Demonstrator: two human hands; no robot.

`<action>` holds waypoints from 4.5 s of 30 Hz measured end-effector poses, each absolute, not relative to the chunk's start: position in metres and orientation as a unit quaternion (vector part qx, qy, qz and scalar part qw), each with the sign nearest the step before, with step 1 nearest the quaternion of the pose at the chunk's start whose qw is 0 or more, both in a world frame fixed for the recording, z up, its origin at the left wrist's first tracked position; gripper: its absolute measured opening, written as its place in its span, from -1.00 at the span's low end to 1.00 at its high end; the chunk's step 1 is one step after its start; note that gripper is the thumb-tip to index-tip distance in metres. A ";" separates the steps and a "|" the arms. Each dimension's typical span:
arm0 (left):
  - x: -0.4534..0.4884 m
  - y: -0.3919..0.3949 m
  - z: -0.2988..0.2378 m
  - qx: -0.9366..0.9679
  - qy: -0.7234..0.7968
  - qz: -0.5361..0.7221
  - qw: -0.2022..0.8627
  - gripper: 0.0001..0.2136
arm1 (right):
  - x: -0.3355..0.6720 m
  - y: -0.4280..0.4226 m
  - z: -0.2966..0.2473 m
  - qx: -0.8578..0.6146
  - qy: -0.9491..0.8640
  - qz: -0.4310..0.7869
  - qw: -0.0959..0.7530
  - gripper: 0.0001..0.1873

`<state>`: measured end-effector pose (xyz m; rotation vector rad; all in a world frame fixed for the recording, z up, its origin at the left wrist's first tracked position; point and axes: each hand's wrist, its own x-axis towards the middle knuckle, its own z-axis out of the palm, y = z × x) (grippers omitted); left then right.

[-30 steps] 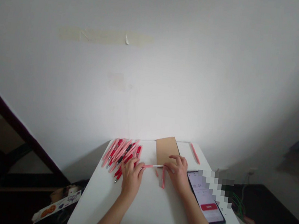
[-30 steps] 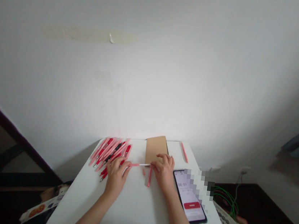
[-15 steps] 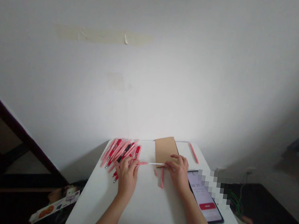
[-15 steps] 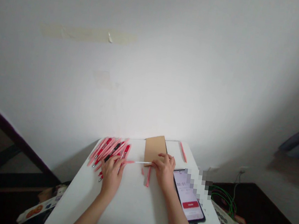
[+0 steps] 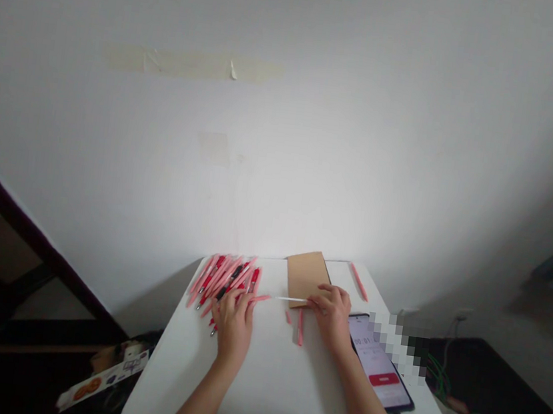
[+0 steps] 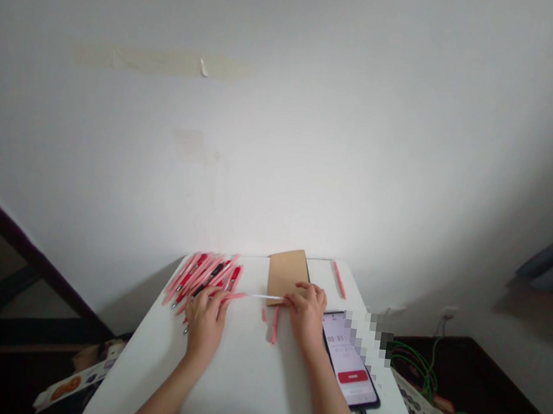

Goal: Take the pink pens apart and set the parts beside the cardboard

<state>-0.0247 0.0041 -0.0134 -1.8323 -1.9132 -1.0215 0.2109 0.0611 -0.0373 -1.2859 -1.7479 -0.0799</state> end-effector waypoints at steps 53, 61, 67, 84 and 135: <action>-0.018 0.005 -0.021 -0.656 -0.656 -0.334 0.170 -0.87 | 0.213 0.063 -0.040 -0.553 -0.684 0.004 0.477 -0.83; -0.021 0.008 -0.022 -0.677 -0.611 -0.383 0.148 -0.82 | 0.213 0.065 -0.043 -0.541 -0.701 0.011 0.465 -0.84; -0.023 0.009 -0.025 -0.675 -0.603 -0.402 0.137 -0.84 | 0.212 0.064 -0.043 -0.537 -0.706 0.007 0.461 -0.85; -0.020 0.007 -0.020 -0.676 -0.604 -0.404 0.122 -0.87 | 0.212 0.063 -0.041 -0.537 -0.716 0.011 0.446 -0.86; -0.010 0.002 -0.021 -0.690 -0.609 -0.366 0.137 -0.75 | 0.210 0.062 -0.039 -0.540 -0.714 -0.004 0.445 -0.86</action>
